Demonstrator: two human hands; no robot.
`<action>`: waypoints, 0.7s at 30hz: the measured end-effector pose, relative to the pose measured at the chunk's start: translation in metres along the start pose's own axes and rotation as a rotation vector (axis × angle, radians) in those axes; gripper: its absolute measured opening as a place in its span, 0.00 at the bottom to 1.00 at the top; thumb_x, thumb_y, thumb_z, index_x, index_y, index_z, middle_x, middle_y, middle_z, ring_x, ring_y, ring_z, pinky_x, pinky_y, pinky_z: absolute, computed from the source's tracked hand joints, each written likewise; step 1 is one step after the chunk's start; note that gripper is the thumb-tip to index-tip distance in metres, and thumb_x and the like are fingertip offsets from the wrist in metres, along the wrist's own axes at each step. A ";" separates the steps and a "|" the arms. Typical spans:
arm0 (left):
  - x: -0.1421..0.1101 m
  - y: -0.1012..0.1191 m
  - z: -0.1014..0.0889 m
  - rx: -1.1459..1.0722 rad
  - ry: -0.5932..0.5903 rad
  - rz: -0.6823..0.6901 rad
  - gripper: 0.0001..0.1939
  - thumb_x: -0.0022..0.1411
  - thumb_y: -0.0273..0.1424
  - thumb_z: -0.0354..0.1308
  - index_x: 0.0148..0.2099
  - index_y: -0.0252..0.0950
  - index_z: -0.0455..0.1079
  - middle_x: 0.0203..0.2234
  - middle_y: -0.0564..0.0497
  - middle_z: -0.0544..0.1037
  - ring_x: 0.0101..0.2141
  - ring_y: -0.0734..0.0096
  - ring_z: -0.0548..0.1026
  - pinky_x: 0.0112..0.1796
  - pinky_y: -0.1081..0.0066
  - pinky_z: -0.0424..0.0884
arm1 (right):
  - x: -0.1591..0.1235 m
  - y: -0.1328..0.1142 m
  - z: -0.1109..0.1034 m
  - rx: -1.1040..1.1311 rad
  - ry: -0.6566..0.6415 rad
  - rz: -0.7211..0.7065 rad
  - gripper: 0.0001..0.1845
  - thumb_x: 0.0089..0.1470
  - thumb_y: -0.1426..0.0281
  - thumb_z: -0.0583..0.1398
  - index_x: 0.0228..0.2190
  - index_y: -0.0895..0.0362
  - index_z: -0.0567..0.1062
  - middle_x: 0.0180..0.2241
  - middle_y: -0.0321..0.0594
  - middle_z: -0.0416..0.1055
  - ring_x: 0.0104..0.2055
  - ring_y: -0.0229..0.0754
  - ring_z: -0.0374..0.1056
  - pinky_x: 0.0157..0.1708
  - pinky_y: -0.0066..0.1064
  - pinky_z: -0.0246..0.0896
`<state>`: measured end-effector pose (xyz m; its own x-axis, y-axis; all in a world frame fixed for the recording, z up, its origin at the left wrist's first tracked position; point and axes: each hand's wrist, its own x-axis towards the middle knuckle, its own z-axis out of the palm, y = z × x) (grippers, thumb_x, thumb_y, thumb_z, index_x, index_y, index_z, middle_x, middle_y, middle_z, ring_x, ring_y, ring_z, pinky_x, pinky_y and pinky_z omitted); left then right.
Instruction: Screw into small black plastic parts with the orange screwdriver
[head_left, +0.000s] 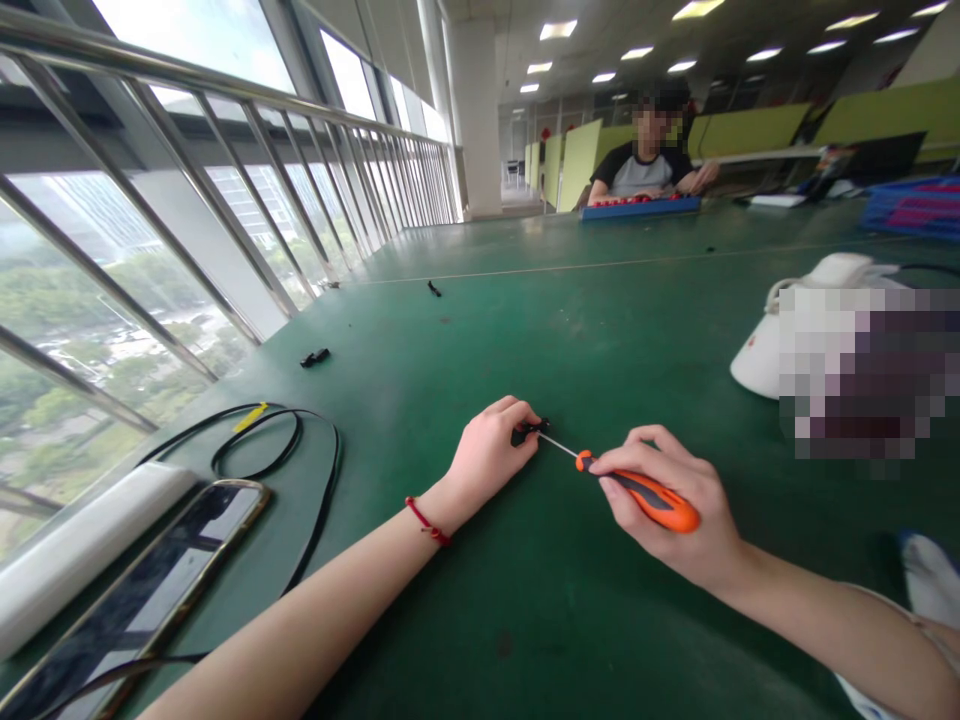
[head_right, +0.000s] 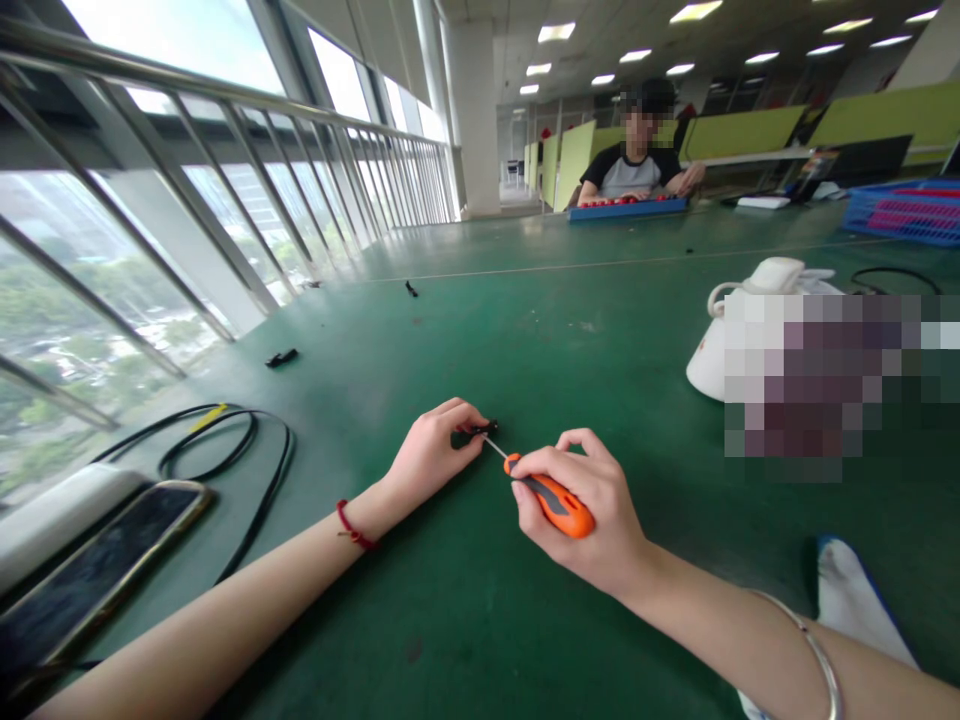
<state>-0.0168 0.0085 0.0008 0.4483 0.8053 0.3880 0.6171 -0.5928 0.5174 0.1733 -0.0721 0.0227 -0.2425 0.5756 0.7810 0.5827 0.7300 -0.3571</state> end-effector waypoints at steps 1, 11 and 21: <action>0.000 0.000 0.000 -0.008 0.005 -0.014 0.06 0.56 0.25 0.55 0.36 0.37 0.71 0.34 0.51 0.75 0.33 0.71 0.73 0.34 0.72 0.70 | 0.000 0.000 -0.001 0.008 0.022 0.020 0.06 0.52 0.76 0.57 0.30 0.53 0.70 0.24 0.33 0.73 0.25 0.37 0.66 0.30 0.32 0.63; 0.006 -0.002 -0.002 -0.061 0.029 -0.188 0.04 0.54 0.26 0.57 0.34 0.35 0.72 0.32 0.50 0.76 0.36 0.67 0.73 0.39 0.68 0.70 | -0.003 0.016 -0.001 0.029 0.077 0.278 0.07 0.55 0.71 0.57 0.27 0.54 0.73 0.24 0.33 0.73 0.27 0.35 0.68 0.26 0.26 0.60; 0.005 -0.002 -0.002 -0.013 0.033 -0.139 0.05 0.57 0.30 0.57 0.36 0.36 0.72 0.31 0.51 0.75 0.36 0.66 0.72 0.38 0.66 0.69 | -0.003 0.017 0.001 0.051 0.053 0.258 0.05 0.54 0.72 0.57 0.28 0.54 0.73 0.27 0.33 0.74 0.28 0.35 0.69 0.28 0.25 0.62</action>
<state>-0.0171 0.0134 0.0035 0.3370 0.8792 0.3368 0.6635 -0.4756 0.5776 0.1833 -0.0608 0.0137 -0.0493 0.7260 0.6859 0.5795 0.5802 -0.5724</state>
